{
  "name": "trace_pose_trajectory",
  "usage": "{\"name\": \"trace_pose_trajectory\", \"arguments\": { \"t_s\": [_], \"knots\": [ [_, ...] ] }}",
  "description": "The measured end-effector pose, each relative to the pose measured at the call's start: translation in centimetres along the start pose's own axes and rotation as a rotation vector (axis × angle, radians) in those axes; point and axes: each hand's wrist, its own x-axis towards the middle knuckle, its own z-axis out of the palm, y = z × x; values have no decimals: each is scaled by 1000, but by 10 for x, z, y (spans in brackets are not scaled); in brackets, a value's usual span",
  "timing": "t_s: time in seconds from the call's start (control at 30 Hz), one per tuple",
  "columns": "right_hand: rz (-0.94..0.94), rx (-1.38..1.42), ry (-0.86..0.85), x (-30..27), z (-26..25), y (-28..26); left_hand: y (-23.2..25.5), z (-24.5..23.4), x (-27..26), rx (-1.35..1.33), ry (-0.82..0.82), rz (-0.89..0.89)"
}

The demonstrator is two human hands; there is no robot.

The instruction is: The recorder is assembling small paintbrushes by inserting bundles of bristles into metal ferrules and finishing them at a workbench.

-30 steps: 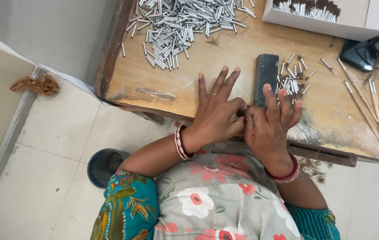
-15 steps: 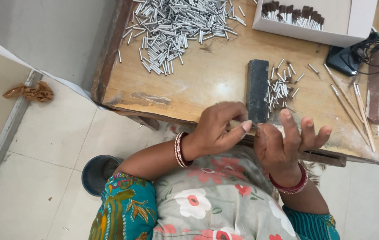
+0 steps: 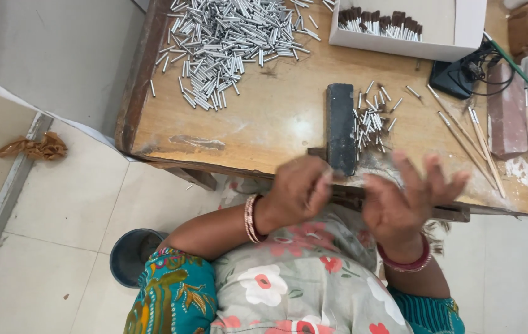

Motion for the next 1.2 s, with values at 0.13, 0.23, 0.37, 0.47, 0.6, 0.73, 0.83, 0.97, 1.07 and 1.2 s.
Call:
{"name": "trace_pose_trajectory", "arguments": {
  "t_s": [0.13,0.23,0.37,0.47,0.6,0.73,0.83,0.97,1.07,1.2],
  "knots": [
    [237,-129,-145,18,-17,21,4,-7,8,-11,104,-57],
    [329,230,-352,28,-12,10,7,3,8,-42,58,-34],
    [443,971,-115,7,19,-7,9,17,3,-54,-55,-23],
    [402,1072,28,-5,40,-4,11,16,5,-66,-73,-26],
    [331,829,204,-8,55,-13,6,25,-3,-84,-48,-70],
    [280,633,297,-7,65,-17,-7,12,13,-17,-98,-25],
    [300,698,380,-6,67,-8,-51,-12,52,505,-360,-131],
    [355,754,439,-8,58,0,-128,-57,109,1039,-333,-256],
    [365,698,432,-6,53,4,-154,-60,125,1145,-253,-181],
    [382,664,404,-5,47,4,-179,-51,119,1246,-281,-223]
  ]
}}
